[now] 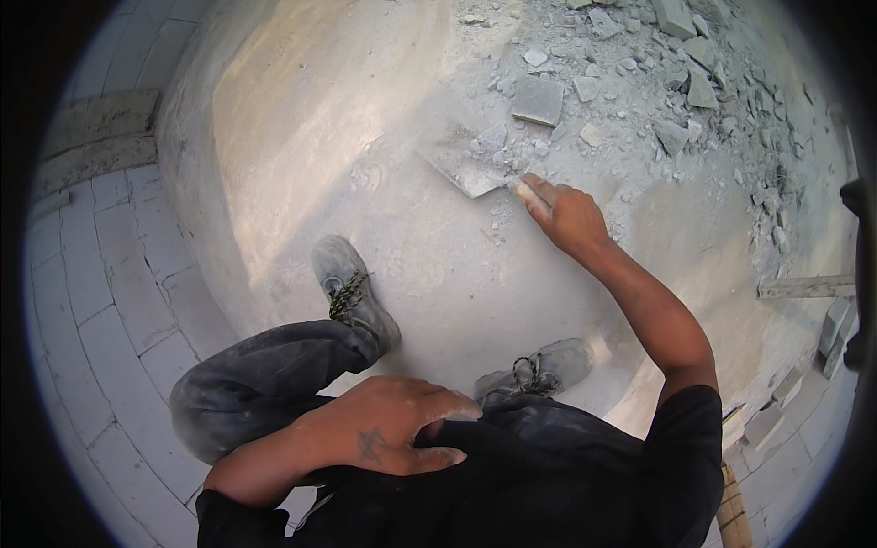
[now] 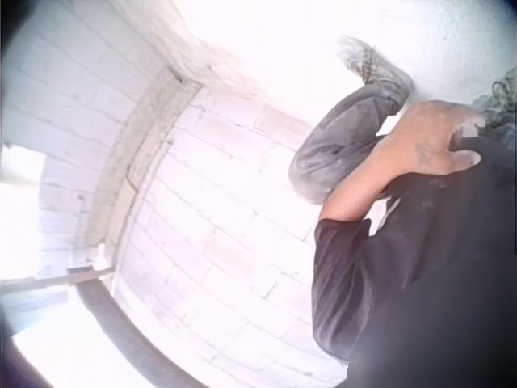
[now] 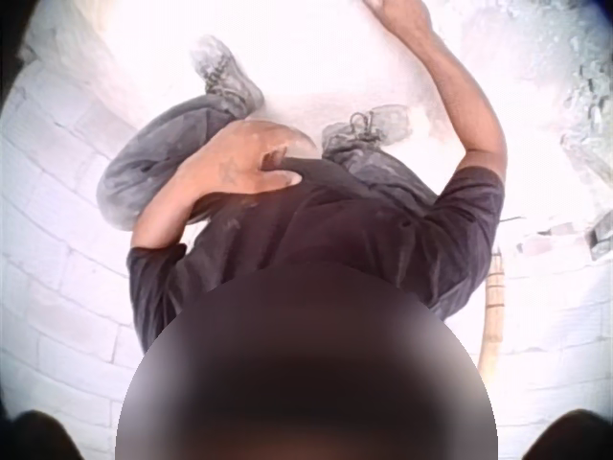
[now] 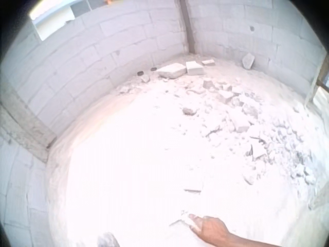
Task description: The person sweeps broken tile and concrete debris across a tiled floor using a hand trowel. They gather the fragments into a pile and move them toward the edge of the room.
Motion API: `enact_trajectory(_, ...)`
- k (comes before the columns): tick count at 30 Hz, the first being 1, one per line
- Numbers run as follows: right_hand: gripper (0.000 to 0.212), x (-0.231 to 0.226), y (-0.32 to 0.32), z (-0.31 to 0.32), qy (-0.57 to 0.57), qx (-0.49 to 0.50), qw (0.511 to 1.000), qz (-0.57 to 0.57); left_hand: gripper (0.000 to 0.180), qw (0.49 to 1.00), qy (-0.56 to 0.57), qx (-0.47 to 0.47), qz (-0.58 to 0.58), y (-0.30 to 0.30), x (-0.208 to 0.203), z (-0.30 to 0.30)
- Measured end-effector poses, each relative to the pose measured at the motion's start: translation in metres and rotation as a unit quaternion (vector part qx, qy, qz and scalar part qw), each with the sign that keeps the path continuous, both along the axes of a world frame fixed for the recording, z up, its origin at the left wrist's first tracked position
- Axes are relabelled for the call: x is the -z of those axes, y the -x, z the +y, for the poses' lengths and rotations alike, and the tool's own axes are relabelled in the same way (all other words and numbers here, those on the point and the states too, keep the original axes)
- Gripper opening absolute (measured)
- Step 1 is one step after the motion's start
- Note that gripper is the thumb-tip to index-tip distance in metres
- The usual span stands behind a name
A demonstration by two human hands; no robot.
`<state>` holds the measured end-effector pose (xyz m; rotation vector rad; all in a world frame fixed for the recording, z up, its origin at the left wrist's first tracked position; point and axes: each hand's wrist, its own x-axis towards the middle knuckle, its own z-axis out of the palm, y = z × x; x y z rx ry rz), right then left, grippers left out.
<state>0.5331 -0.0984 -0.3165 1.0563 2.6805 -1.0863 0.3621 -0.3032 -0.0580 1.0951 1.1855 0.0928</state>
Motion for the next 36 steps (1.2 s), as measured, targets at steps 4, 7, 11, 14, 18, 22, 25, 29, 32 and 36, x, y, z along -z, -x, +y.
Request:
enact_trajectory(4, 0.047, -0.018, 0.008, 0.132, 0.121, 0.269, 0.952, 0.079, 0.049, 0.999, 0.007, 0.015, 0.040, -0.003, 0.000, -0.004)
enact_trajectory(7, 0.050, -0.048, -0.010, 0.196, 0.288, 0.465, 0.790, 0.278, 0.049, 0.998, 0.008, 0.020, 0.051, -0.004, -0.003, -0.005)
enact_trajectory(11, 0.055, -0.081, -0.042, 0.190, 0.121, 0.401, 0.866, 0.274, 0.047, 0.997, 0.027, 0.022, 0.066, -0.002, -0.004, -0.002)
enact_trajectory(14, 0.056, -0.081, -0.050, 0.104, 0.103, 0.235, 0.955, 0.147, 0.047, 0.996, 0.010, 0.039, 0.077, -0.003, -0.001, -0.001)
enact_trajectory(18, 0.053, -0.054, -0.061, -0.057, 0.079, -0.148, 0.981, -0.094, 0.048, 0.996, -0.024, 0.051, 0.068, -0.010, 0.000, -0.002)
enact_trajectory(22, 0.052, -0.029, -0.081, -0.085, 0.072, -0.206, 0.968, -0.125, 0.048, 0.995, -0.048, 0.057, 0.060, -0.012, -0.003, -0.005)
enact_trajectory(25, 0.052, -0.019, -0.074, 0.003, -0.016, -0.010, 0.993, -0.113, 0.048, 0.997, -0.053, 0.048, 0.037, -0.015, -0.001, -0.007)
enact_trajectory(29, 0.057, -0.030, -0.047, 0.156, 0.059, 0.297, 0.953, -0.010, 0.048, 0.994, -0.015, 0.070, 0.079, -0.019, 0.003, -0.006)
enact_trajectory(32, 0.051, -0.047, -0.049, 0.203, 0.299, 0.464, 0.787, 0.275, 0.048, 0.992, -0.042, 0.059, 0.104, -0.018, 0.005, -0.004)
enact_trajectory(36, 0.058, -0.067, -0.086, 0.144, 0.226, 0.385, 0.851, 0.278, 0.047, 0.992, -0.023, 0.042, 0.113, -0.013, 0.008, -0.002)
